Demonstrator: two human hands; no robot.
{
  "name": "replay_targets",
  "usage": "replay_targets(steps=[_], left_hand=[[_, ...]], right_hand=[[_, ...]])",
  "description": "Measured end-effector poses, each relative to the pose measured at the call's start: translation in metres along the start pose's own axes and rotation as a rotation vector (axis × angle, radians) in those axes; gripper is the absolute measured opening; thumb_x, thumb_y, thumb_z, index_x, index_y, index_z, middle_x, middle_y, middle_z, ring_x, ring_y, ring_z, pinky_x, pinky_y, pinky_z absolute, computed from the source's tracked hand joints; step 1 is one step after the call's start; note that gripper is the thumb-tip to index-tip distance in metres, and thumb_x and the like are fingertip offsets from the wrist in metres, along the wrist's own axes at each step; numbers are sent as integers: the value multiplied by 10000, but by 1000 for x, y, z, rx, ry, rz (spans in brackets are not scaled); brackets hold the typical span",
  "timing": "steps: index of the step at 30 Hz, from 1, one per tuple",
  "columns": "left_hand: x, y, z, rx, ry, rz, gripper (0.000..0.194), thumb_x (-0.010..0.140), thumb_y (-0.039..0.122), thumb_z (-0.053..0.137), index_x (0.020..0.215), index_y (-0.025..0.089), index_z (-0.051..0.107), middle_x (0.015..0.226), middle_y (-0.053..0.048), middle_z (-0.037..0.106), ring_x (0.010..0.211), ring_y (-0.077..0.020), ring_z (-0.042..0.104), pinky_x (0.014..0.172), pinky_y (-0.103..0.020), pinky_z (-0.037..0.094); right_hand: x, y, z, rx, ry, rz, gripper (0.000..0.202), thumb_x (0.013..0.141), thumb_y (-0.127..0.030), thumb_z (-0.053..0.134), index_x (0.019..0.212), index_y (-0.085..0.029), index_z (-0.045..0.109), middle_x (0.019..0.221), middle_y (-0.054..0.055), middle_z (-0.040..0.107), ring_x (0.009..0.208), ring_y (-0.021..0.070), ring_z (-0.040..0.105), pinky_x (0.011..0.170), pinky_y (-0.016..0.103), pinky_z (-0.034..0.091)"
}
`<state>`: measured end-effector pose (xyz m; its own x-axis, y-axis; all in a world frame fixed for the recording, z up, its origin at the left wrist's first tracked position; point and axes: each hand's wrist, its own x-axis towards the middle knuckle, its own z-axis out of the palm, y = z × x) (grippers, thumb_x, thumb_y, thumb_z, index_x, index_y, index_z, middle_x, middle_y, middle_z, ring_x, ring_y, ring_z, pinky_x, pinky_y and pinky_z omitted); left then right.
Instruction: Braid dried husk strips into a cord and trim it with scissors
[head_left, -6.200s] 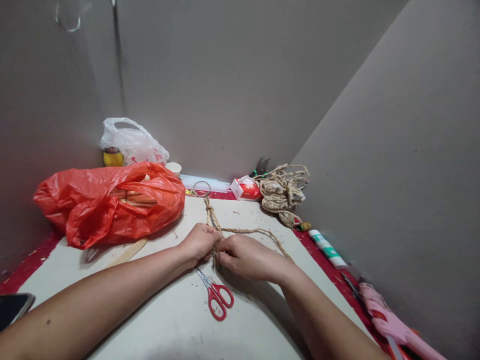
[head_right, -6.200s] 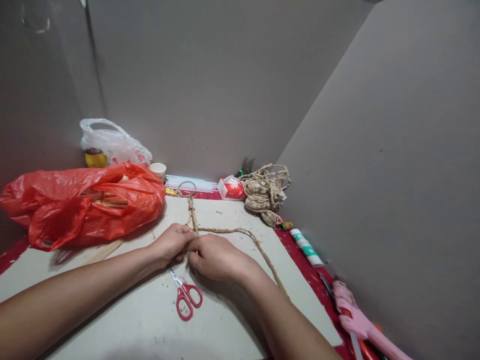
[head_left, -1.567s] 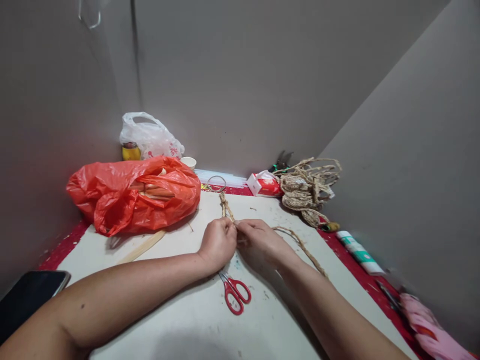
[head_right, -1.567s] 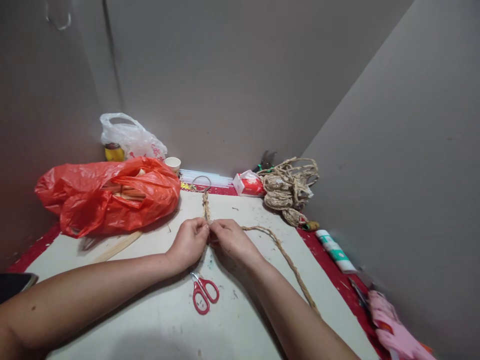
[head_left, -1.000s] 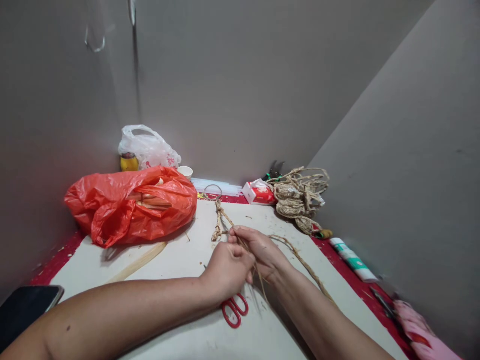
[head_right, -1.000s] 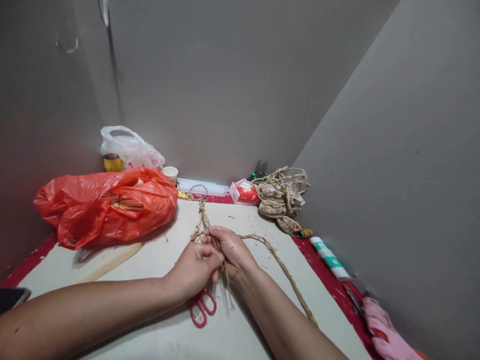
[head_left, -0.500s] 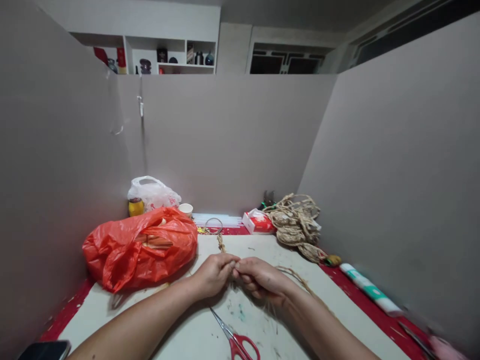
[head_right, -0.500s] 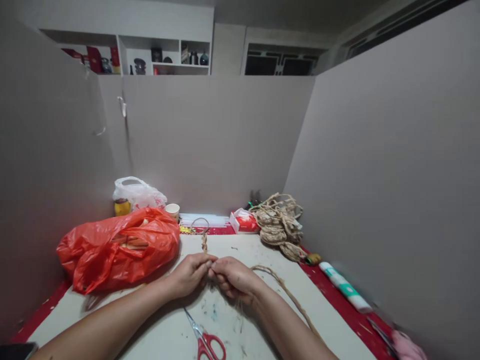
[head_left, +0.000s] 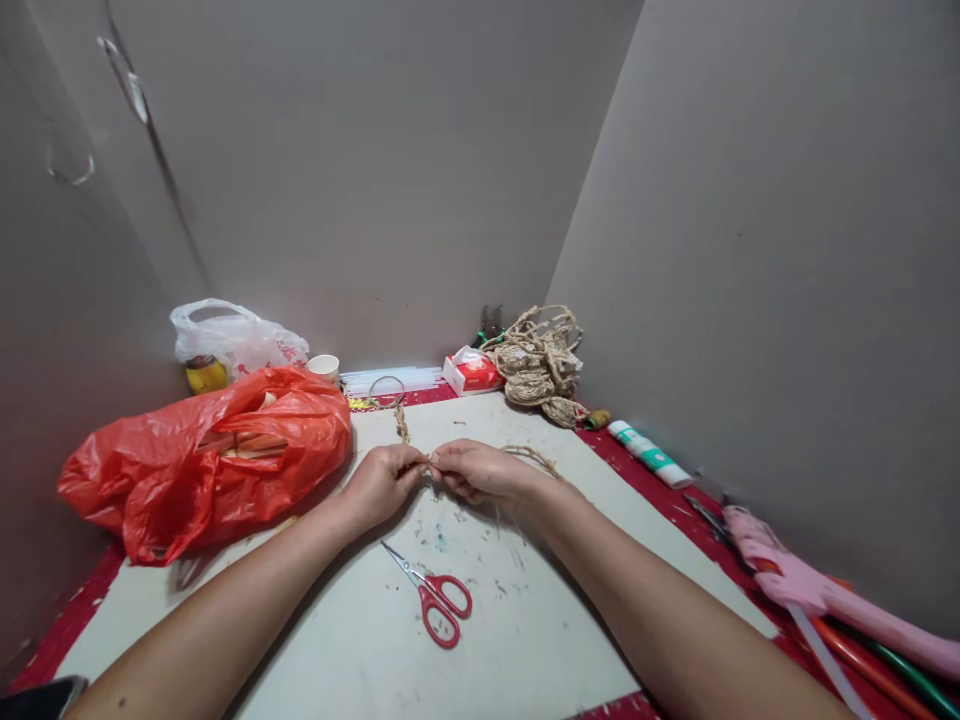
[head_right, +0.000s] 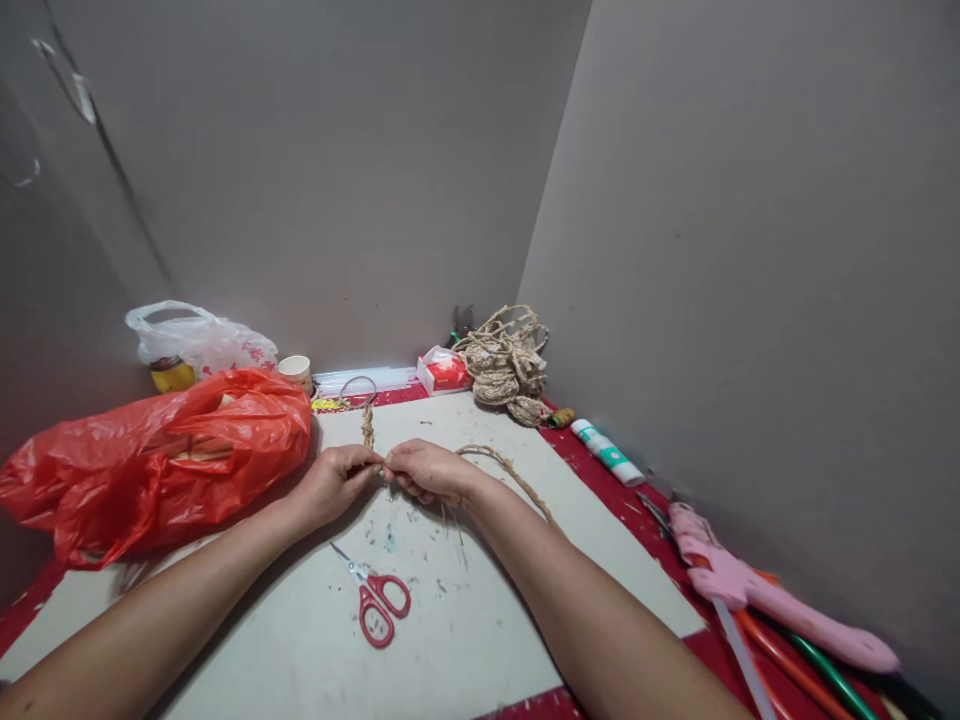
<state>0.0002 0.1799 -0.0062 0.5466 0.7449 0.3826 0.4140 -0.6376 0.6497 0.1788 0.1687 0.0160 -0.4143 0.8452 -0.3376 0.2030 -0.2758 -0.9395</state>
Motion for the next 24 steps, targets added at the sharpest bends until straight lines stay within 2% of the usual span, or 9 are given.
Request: replay_targets(steps=[5,8,11,13,15,17,18,21,24], left_hand=[[-2,2,1,-8,60,-13,213,811,172,467,751,144,669,697,-27,645,641,-122,530,629,-222,383],[-1,-1,3,-147,149,-106,197,781,194,475,696,134,642,640,-7,602,614,-116,499,612,-220,374],[1,-5,5,-280,204,-192,169,744,224,497,672,130,616,612,4,567,598,-112,481,594,-220,372],[2,-7,6,-323,209,-214,165,729,239,500,657,132,604,588,13,539,572,-105,459,573,-219,362],[2,-9,8,-357,202,-228,158,716,240,504,640,135,593,568,23,515,551,-98,438,559,-217,352],[1,-9,8,-389,196,-243,138,699,229,514,632,136,589,564,28,508,546,-93,430,560,-216,350],[1,-9,8,-403,192,-251,128,692,223,519,632,136,591,562,30,509,543,-92,427,560,-216,351],[-1,-9,7,-429,189,-270,114,680,213,526,640,135,599,546,35,510,533,-91,425,560,-217,354],[-2,-7,6,-439,207,-273,117,676,205,519,631,131,598,540,38,505,533,-89,423,559,-216,354]], right_hand=[[4,-4,2,-135,138,-62,216,764,-314,509,604,-168,510,434,-80,341,365,51,266,372,196,192],[1,-27,-6,-239,352,-161,232,777,-323,508,600,-173,500,450,-60,382,402,69,314,409,215,227],[-19,-55,-8,-318,599,-291,169,793,-298,507,668,-184,504,536,-37,460,491,89,395,482,226,279],[-42,-60,3,-381,669,-359,154,804,-300,505,700,-188,521,590,-29,488,545,97,422,533,232,304],[-68,-48,25,-543,611,-418,199,810,-324,506,668,-188,535,607,-16,512,569,110,439,555,240,312],[-90,-24,53,-776,416,-330,236,824,-334,483,660,-189,570,617,11,572,583,135,486,567,255,317],[-98,-10,66,-902,360,-255,224,823,-339,488,693,-193,598,642,25,609,586,147,509,568,263,310],[-108,21,93,-1204,353,-92,287,867,-385,431,781,-187,619,727,86,672,626,193,579,565,283,286],[-105,28,100,-1306,374,-33,263,873,-372,415,858,-177,590,769,105,688,664,216,614,554,283,269]])
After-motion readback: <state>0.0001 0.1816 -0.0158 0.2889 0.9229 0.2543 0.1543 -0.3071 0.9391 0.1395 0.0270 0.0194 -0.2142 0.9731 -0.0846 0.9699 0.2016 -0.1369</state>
